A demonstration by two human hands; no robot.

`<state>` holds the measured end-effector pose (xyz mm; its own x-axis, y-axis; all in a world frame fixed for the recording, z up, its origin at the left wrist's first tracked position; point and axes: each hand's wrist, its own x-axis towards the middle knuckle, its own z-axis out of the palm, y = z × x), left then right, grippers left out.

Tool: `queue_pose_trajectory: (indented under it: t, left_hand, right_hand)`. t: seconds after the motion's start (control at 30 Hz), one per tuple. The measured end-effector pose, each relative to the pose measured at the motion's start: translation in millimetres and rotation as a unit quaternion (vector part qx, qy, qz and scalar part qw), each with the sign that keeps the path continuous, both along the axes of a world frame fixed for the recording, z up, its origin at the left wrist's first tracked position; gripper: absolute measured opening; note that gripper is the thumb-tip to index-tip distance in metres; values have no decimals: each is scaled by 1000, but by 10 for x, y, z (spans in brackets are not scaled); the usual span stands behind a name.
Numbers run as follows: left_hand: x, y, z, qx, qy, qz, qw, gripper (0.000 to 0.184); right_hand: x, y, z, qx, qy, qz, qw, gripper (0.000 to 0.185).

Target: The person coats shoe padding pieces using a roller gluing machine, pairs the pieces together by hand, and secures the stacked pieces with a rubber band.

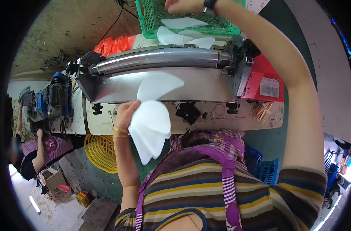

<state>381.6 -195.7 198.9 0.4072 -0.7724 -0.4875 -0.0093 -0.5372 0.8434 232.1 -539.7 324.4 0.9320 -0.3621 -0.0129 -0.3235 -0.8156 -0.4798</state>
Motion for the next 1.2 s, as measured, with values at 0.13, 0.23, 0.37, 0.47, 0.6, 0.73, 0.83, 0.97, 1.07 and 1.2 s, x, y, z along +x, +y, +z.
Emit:
queue_pose_trajectory:
  t: [0.13,0.23,0.37,0.47,0.6,0.73,0.83,0.97,1.07,1.2]
  left_hand:
    - [15,-430,17,-23,24,-7,999,33]
    - [-94,-417,112,-90,-42,-5,995,30]
    - [-426,67,83,-80,41,-138,986,22]
    - [-491,247,89,-52,146,-215,964,22]
    - [-410,344,215,-32,233,-272,933,19]
    - [-366,128,375,-147,69,-286,944,25]
    - [-247,-46,318,-179,-32,-150,972,18]
    - [-37,-276,72,-64,-225,-121,965,21]
    - [8,-449,101,-51,-335,-120,933,33]
    - [15,-795,180,28,-387,-141,911,48]
  right_hand:
    - [272,308,-962,177,207,55,961,28]
    - [371,402,-962,209,238,-58,947,27]
    - [409,373,-1035,34,38,-35,998,19]
    - [139,925,-745,-129,-231,79,961,9]
    - [-531,1860,-849,-258,-213,338,880,11]
    - [-506,1531,-1097,-359,-174,181,899,9]
    - [-587,1414,-882,-364,-67,102,924,12]
    - [-510,1159,-615,-189,-200,-25,961,20]
    - [-397,912,-606,-13,-144,-59,988,20]
    - [159,536,-901,-11,120,8,993,27]
